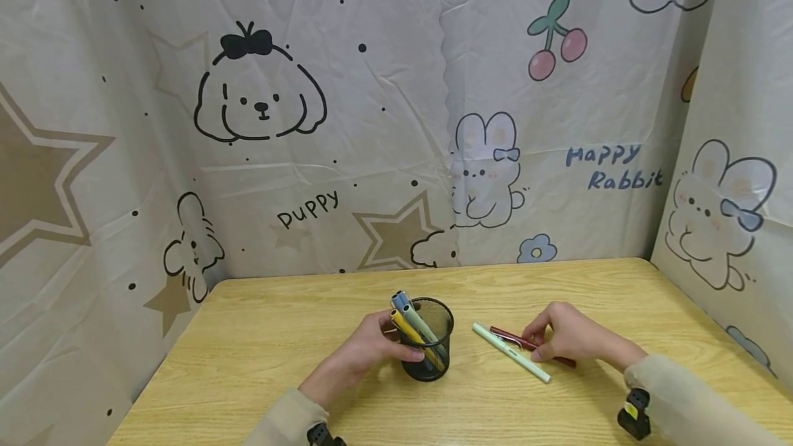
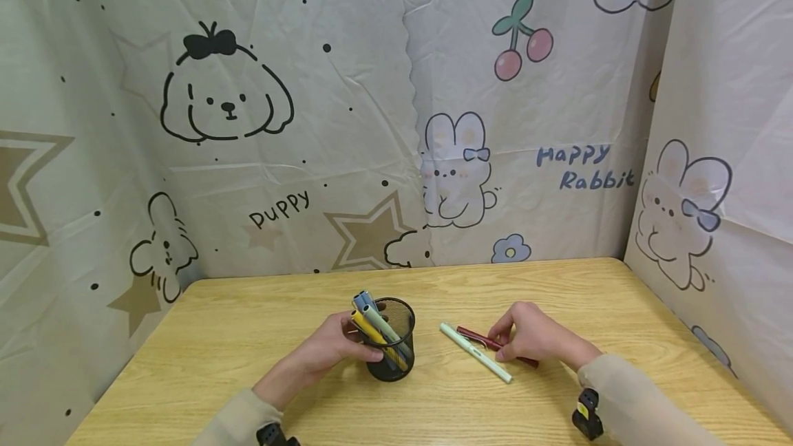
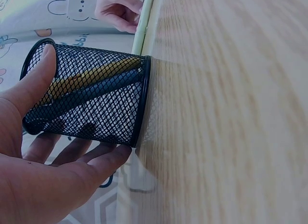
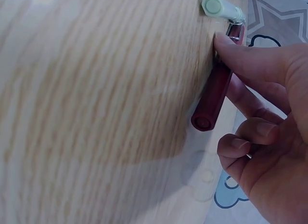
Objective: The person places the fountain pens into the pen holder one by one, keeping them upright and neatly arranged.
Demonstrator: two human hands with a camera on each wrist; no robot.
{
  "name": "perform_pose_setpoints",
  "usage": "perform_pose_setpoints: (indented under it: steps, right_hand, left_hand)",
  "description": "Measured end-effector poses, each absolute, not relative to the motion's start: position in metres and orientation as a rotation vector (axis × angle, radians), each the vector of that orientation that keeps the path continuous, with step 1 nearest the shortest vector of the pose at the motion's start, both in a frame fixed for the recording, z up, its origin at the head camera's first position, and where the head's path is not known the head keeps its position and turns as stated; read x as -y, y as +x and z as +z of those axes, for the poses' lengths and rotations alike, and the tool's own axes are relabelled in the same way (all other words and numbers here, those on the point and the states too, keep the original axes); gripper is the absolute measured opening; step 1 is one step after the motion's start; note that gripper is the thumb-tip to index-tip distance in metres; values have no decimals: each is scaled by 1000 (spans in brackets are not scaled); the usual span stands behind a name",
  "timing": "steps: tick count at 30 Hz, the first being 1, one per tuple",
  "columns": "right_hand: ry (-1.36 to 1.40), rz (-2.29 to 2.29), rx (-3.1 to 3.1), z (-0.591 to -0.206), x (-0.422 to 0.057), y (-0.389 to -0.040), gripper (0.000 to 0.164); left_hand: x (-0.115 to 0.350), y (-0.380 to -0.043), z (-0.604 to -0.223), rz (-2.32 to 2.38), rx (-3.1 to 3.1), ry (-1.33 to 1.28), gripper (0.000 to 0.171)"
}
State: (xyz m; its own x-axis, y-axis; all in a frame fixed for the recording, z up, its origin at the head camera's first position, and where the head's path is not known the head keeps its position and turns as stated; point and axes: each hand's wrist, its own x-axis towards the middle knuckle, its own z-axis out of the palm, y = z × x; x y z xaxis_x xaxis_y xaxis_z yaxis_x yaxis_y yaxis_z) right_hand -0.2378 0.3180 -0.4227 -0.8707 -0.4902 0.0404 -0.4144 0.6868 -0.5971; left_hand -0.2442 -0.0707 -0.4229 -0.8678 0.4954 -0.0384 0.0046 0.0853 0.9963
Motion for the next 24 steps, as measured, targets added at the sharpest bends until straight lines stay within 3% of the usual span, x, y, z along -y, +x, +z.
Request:
perform_pose_setpoints:
  steps: [24]
  right_hand:
    - [-785,-935,-2847,-424,-322,-237,14]
  left_hand:
    - [71,-244,-422,1833,-2018,470,76]
